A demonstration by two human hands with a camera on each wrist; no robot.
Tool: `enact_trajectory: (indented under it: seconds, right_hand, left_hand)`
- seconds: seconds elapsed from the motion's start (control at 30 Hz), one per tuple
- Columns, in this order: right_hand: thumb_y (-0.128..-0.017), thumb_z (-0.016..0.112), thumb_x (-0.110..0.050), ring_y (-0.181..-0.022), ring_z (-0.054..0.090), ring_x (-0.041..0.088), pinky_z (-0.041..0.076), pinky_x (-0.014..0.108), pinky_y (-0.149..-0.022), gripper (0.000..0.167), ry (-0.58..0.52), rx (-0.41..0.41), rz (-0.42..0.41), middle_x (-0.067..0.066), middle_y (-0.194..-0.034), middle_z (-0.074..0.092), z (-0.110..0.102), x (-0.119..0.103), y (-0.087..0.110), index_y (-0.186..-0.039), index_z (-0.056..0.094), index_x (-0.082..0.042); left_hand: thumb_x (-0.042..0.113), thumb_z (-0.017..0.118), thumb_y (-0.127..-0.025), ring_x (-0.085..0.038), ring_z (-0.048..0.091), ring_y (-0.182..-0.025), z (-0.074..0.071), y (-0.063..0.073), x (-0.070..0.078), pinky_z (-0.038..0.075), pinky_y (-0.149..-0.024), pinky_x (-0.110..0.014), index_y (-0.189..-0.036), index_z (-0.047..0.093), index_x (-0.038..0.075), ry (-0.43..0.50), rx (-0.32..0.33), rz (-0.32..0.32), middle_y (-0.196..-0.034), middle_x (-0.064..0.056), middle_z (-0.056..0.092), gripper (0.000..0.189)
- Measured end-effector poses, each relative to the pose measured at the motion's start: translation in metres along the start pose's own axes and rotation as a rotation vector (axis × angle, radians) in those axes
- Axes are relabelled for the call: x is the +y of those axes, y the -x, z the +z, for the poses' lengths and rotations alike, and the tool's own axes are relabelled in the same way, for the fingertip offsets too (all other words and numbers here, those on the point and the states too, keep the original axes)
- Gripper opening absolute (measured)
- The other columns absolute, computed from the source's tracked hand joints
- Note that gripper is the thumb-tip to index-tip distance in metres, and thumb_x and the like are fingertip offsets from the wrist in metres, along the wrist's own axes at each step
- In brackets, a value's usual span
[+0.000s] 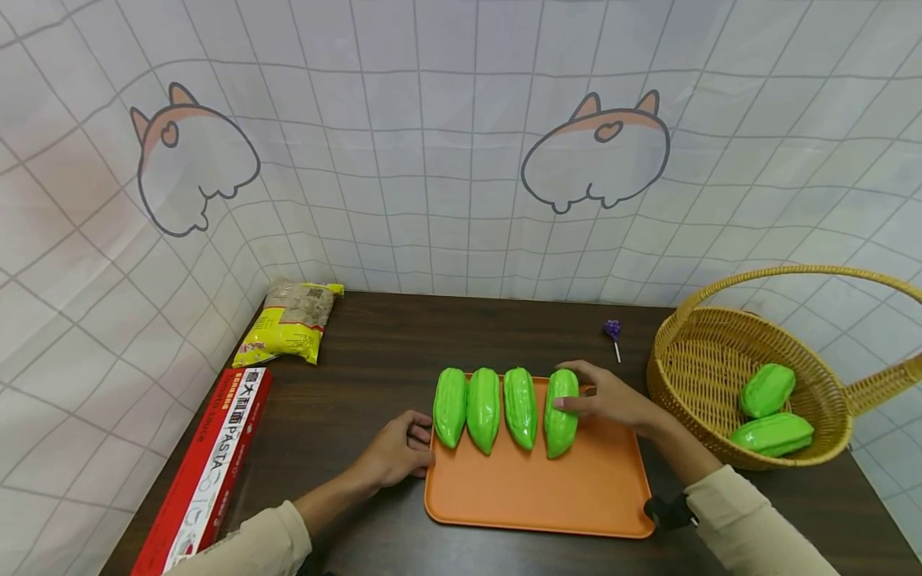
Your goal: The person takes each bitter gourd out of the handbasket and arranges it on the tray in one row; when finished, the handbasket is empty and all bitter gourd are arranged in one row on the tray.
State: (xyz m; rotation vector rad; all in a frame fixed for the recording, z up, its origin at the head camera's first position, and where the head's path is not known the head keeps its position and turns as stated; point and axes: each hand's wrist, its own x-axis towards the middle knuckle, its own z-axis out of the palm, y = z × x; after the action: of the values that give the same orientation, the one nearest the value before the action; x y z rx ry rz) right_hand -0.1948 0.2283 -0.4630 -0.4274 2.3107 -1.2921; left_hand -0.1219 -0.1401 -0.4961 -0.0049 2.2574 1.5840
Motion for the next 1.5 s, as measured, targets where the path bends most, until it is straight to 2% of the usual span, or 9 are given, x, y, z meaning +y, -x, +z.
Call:
enact_trajectory:
  seconds: [0.17, 0.33, 0.63, 0.9, 1.3, 1.5]
  right_hand:
    - [-0.091, 0.071, -0.037, -0.106, 0.062, 0.028, 0.057, 0.038, -0.080, 0.077, 0.049, 0.042, 0.032, 0.026, -0.131, 0.054, 0.005, 0.000, -0.001, -0.151, 0.035, -0.006]
    - [-0.092, 0.071, -0.036, -0.112, 0.062, 0.034, 0.058, 0.041, -0.085, 0.079, 0.023, 0.062, 0.037, 0.028, -0.134, 0.053, 0.010, -0.003, -0.002, -0.152, 0.031, -0.003]
    - [-0.092, 0.072, -0.033, -0.120, 0.057, 0.038, 0.056, 0.043, -0.087, 0.070, 0.031, 0.075, 0.025, 0.025, -0.133, 0.055, 0.015, -0.007, -0.002, -0.147, 0.041, -0.004]
    - [-0.091, 0.072, -0.040, -0.124, 0.054, 0.040, 0.056, 0.046, -0.090, 0.070, 0.054, 0.096, 0.058, 0.022, -0.133, 0.054, 0.019, -0.004, -0.003, -0.146, 0.044, -0.008]
    - [-0.091, 0.072, -0.042, -0.126, 0.055, 0.042, 0.056, 0.047, -0.092, 0.072, 0.044, 0.103, 0.079, 0.021, -0.134, 0.054, 0.021, -0.004, -0.003, -0.146, 0.044, -0.006]
    - [-0.091, 0.072, -0.041, -0.124, 0.054, 0.042, 0.057, 0.045, -0.090, 0.071, 0.055, 0.102, 0.048, 0.023, -0.134, 0.054, 0.017, -0.003, 0.000, -0.145, 0.045, -0.004]
  left_hand:
    - [-0.006, 0.072, -0.073, -0.020, 0.062, -0.086, 0.001, 0.002, 0.001, 0.063, -0.063, -0.035, -0.128, 0.053, -0.004, 0.011, 0.006, 0.000, -0.108, -0.016, 0.057, 0.058]
    - [-0.005, 0.072, -0.073, -0.020, 0.062, -0.086, 0.000, 0.003, 0.001, 0.063, -0.063, -0.035, -0.128, 0.053, -0.004, 0.015, 0.003, -0.001, -0.108, -0.015, 0.057, 0.058]
    - [-0.006, 0.072, -0.072, -0.020, 0.062, -0.086, 0.000, 0.004, 0.002, 0.063, -0.063, -0.035, -0.128, 0.053, -0.004, 0.020, 0.004, -0.006, -0.108, -0.015, 0.056, 0.059]
    - [-0.006, 0.071, -0.072, -0.020, 0.062, -0.086, 0.000, 0.004, 0.002, 0.063, -0.063, -0.035, -0.128, 0.053, -0.004, 0.013, 0.006, -0.001, -0.107, -0.015, 0.057, 0.059]
    - [-0.006, 0.071, -0.072, -0.020, 0.062, -0.086, 0.000, 0.002, 0.001, 0.063, -0.063, -0.035, -0.128, 0.053, -0.004, 0.012, 0.007, -0.003, -0.107, -0.015, 0.057, 0.059]
    - [-0.005, 0.072, -0.072, -0.020, 0.062, -0.087, 0.000, 0.001, 0.001, 0.063, -0.063, -0.035, -0.127, 0.054, -0.003, 0.011, 0.008, 0.000, -0.108, -0.015, 0.057, 0.058]
